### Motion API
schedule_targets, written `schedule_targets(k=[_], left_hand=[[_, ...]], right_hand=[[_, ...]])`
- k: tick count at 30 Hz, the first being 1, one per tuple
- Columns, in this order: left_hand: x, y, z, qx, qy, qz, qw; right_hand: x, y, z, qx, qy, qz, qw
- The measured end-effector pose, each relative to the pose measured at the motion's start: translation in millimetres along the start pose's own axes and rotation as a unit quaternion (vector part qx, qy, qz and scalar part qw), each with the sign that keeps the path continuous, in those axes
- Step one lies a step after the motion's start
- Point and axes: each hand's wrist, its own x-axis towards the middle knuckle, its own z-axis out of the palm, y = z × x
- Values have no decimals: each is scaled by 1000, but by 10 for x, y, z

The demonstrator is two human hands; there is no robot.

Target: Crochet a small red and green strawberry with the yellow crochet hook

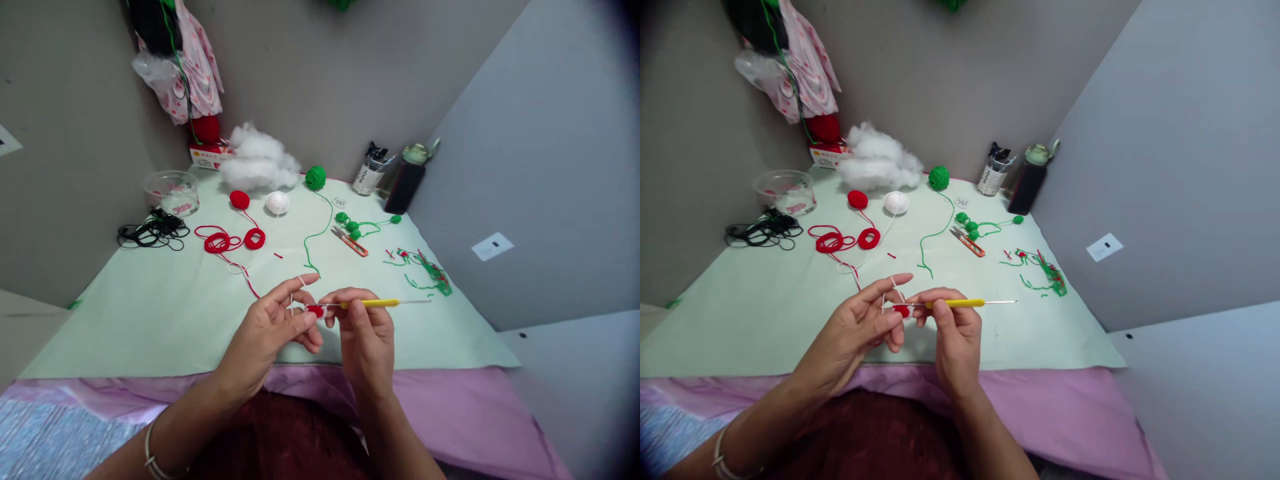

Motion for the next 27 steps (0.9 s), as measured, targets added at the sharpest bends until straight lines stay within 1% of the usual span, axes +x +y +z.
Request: schedule_targets(k=[7, 11, 13, 16, 19, 21, 23, 25, 27], left_hand=[[2, 2, -12, 12, -13, 25, 1000], [1, -7, -32, 24, -4, 30, 999], [-2, -16, -44, 36, 3, 36, 999], [-10, -21, -56, 64, 13, 58, 996], [-23, -11, -45, 107, 33, 71, 991], [-30, -7, -26, 138, 51, 77, 986], [-33, -12, -8, 156, 68, 85, 982], [-30, -23, 0, 145, 77, 86, 983], [-20, -28, -9, 104, 66, 60, 991]], right_hand=[[32, -61, -38, 17, -19, 13, 1000], [24, -73, -59, 20, -36, 14, 999], [8, -79, -70, -2, -43, -5, 999], [-33, -103, -86, -64, -45, -50, 996], [-77, -139, -97, -151, -56, -104, 981], [-101, -148, -105, -212, -80, -155, 962], [-118, -129, -114, -279, -110, -221, 928], [-132, -83, -124, -365, -128, -294, 874], [-142, -31, -132, -440, -128, -355, 815]])
